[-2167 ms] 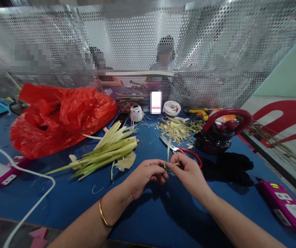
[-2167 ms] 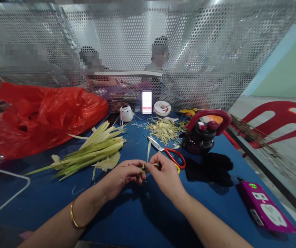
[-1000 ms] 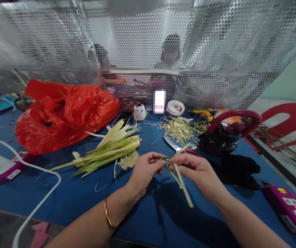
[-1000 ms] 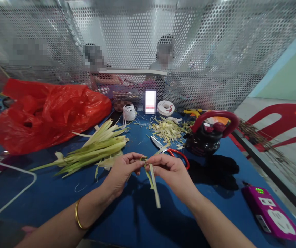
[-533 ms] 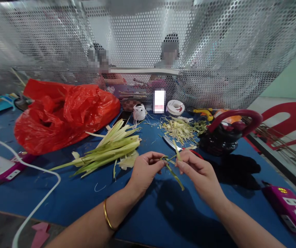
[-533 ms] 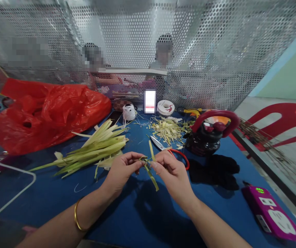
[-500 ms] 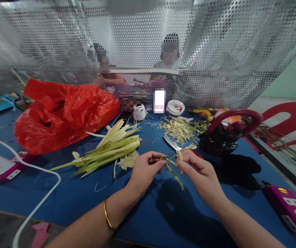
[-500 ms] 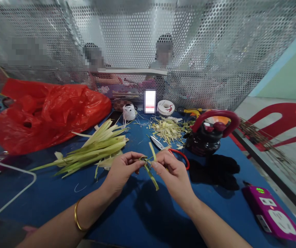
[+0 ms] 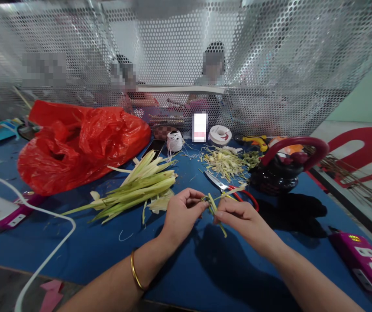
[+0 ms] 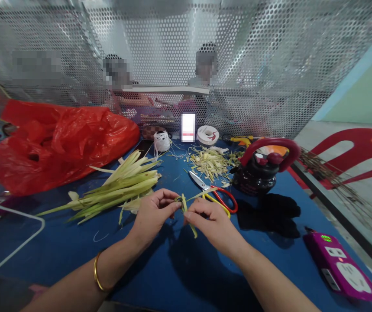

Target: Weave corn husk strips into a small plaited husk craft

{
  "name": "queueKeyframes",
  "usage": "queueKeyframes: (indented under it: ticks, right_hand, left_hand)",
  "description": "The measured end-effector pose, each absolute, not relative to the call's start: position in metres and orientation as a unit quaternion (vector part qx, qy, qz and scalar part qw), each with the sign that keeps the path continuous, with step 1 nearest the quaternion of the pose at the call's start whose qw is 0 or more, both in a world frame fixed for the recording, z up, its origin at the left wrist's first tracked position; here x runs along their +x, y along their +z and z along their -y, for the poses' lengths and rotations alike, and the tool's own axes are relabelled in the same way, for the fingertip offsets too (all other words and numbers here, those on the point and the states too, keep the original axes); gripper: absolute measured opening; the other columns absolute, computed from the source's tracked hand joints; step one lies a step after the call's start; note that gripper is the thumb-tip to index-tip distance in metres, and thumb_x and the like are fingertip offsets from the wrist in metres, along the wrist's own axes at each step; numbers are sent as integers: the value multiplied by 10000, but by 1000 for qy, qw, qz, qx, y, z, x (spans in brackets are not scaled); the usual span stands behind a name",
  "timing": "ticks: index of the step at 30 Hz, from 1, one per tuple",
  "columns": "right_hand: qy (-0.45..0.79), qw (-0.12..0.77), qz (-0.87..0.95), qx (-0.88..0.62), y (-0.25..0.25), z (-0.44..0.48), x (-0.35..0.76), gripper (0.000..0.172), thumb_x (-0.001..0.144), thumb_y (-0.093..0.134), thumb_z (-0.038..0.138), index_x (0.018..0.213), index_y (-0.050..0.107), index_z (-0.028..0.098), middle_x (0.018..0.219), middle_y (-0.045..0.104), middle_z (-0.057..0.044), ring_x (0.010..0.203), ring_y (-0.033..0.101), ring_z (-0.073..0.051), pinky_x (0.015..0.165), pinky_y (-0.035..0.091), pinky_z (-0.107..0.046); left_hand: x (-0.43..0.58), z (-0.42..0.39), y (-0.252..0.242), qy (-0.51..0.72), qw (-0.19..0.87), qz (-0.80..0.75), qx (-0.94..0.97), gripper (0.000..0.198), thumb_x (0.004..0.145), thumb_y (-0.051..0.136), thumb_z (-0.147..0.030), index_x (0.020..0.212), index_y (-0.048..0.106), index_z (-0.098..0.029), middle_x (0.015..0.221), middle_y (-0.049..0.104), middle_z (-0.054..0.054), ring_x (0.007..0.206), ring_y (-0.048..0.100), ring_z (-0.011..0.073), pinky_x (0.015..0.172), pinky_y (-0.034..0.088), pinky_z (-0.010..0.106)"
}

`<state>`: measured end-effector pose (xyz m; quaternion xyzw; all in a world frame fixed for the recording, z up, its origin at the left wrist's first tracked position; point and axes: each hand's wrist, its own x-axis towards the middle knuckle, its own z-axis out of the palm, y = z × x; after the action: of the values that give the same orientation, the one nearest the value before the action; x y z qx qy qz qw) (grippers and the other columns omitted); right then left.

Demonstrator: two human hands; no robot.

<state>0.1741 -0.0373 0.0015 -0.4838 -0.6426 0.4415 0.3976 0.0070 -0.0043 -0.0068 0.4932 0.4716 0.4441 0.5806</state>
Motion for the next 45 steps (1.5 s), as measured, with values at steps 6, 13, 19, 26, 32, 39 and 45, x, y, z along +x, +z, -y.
queueKeyframes:
  ticks: [6,13,19,26,32,39,45]
  right_hand:
    - [489,377,644,-452,7,38,172,266,825,606,302,594,690,199,626,586,-15,639,537,-166,638,398,-302]
    - [492,385,615,-480,3,39,169,289,826,605,344,592,668,187,595,557,-2,608,496,-153,611,375,-290]
    - [492,431,589,-475,0,42,168,305,810,648,365,558,689,199,595,530,-6,613,476,-154,604,376,-291]
    - [546,416,566,-456,1,41,168,285,787,664,346,543,710,206,584,530,-13,608,489,-159,587,404,-288]
    - [523,427,548,-494,-1,41,164,290,774,635,332,526,679,189,568,528,-8,588,455,-146,562,373,-274]
    - [487,434,550,-521,-10,38,161,427,812,620,471,500,582,182,503,490,8,508,426,-120,492,339,-256]
    - [469,409,533,-573,-17,43,158,375,814,623,526,635,559,202,520,565,19,417,486,-116,425,383,-246]
  left_hand:
    - [8,5,-7,435,619,-466,458,171,625,744,-200,765,665,-143,596,650,-15,480,510,82,463,426,190]
    - [8,4,-6,438,621,-449,470,185,642,731,-207,814,727,-140,678,682,4,487,508,80,472,445,204]
    - [8,4,-4,436,618,-467,458,164,639,750,-228,772,719,-139,629,659,-4,459,509,76,461,431,199]
    - [7,5,-9,429,642,-460,437,208,635,771,-261,790,714,-133,661,675,8,448,510,65,471,419,196]
    - [8,5,-7,433,631,-466,443,192,646,762,-250,783,694,-134,622,655,-13,431,507,61,453,405,185]
    - [10,8,-10,436,603,-463,482,164,651,731,-229,765,633,-161,613,641,-17,466,545,99,443,448,202]
    - [9,10,-15,409,538,-459,577,145,709,642,-167,847,682,-175,697,671,7,507,554,107,491,457,212]
